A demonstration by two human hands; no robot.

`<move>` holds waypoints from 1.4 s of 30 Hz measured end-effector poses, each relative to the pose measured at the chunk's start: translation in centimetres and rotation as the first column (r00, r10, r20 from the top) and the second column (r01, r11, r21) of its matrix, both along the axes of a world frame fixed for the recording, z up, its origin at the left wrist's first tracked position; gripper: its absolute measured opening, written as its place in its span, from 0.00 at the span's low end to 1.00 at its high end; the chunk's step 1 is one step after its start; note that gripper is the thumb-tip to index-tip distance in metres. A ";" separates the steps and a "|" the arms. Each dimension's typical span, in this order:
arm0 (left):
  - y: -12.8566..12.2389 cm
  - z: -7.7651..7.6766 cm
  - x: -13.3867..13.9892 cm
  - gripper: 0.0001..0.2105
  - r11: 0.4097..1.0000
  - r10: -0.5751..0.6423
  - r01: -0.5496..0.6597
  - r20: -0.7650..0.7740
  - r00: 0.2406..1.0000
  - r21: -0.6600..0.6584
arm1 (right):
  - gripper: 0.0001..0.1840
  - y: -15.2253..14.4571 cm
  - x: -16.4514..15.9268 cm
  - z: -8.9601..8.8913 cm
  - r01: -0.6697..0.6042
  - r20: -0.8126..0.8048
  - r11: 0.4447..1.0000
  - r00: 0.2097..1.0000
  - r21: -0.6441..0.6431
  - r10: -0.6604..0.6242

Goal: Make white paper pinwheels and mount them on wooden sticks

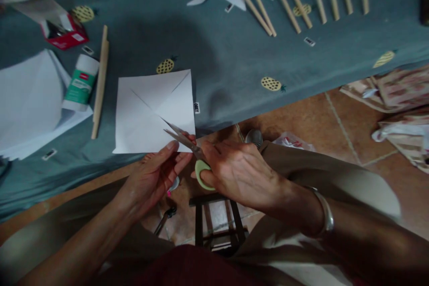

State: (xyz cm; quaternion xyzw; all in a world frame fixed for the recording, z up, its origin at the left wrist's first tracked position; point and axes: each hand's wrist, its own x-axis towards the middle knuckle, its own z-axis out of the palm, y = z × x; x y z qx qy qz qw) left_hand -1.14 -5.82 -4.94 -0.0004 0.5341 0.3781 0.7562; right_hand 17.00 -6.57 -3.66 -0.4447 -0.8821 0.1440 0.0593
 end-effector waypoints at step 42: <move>0.0 0.0 -0.5 0.06 1.000 -0.013 0.012 0.030 0.999 0.021 | 0.15 0.5 0.6 0.3 0.027 -0.065 1.000 0.998 0.002 -0.027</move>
